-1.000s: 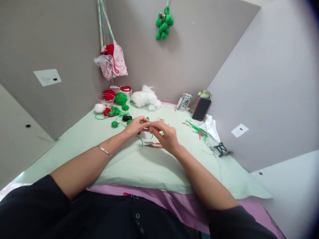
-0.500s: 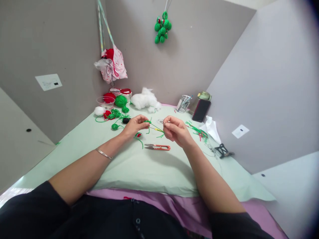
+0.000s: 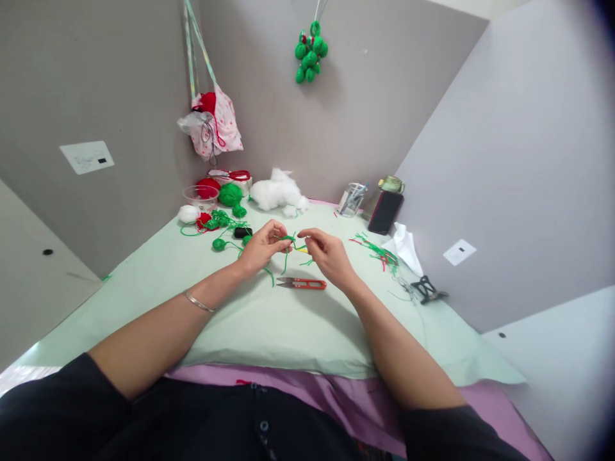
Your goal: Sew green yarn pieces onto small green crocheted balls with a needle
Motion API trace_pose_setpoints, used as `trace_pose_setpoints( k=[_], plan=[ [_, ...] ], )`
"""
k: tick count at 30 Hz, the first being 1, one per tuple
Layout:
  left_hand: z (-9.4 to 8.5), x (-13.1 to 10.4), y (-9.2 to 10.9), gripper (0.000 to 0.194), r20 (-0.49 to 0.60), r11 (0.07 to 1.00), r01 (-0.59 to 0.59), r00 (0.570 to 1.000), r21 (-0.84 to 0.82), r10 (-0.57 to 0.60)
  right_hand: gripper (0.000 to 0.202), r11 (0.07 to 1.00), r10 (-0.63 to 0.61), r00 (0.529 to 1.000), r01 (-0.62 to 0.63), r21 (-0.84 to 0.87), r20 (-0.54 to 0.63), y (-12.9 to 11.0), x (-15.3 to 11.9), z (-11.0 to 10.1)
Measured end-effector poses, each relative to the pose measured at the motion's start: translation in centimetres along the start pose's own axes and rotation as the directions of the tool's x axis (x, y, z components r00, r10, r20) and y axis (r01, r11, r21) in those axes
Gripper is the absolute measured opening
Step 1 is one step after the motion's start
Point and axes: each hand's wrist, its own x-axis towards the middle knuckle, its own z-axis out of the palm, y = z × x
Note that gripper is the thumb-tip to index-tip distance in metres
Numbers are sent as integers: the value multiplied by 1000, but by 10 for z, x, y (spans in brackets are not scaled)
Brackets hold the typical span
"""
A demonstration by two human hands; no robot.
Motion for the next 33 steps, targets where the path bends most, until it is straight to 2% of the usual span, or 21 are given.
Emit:
trace_pose_setpoints(
  k=[8,13,16,25,29,33],
  plan=[
    [4,-2,-1,30,60,999,-8,998,-50,11,18,973,-198,980,198,-121,18,7,-1,8],
    [6,-3,1,28,46,999,5,999,-39,-3,15,962,-244,969,236,-138,-44,5,-2,8],
    [6,-4,1,27,52,999,-4,999,-41,6,8,952,-266,963,258,-164,-31,4,-2,9],
    [4,-3,-8,25,63,999,0,998,-38,2,15,954,-251,967,254,-159,37,8,-1,10],
    [4,-4,-10,23,77,999,-48,996,-14,49,16,960,-225,973,230,-160,45,3,-1,8],
    [5,-5,-4,23,51,995,-98,994,32,96,17,979,-187,982,190,-81,35,-1,-2,7]
  ],
)
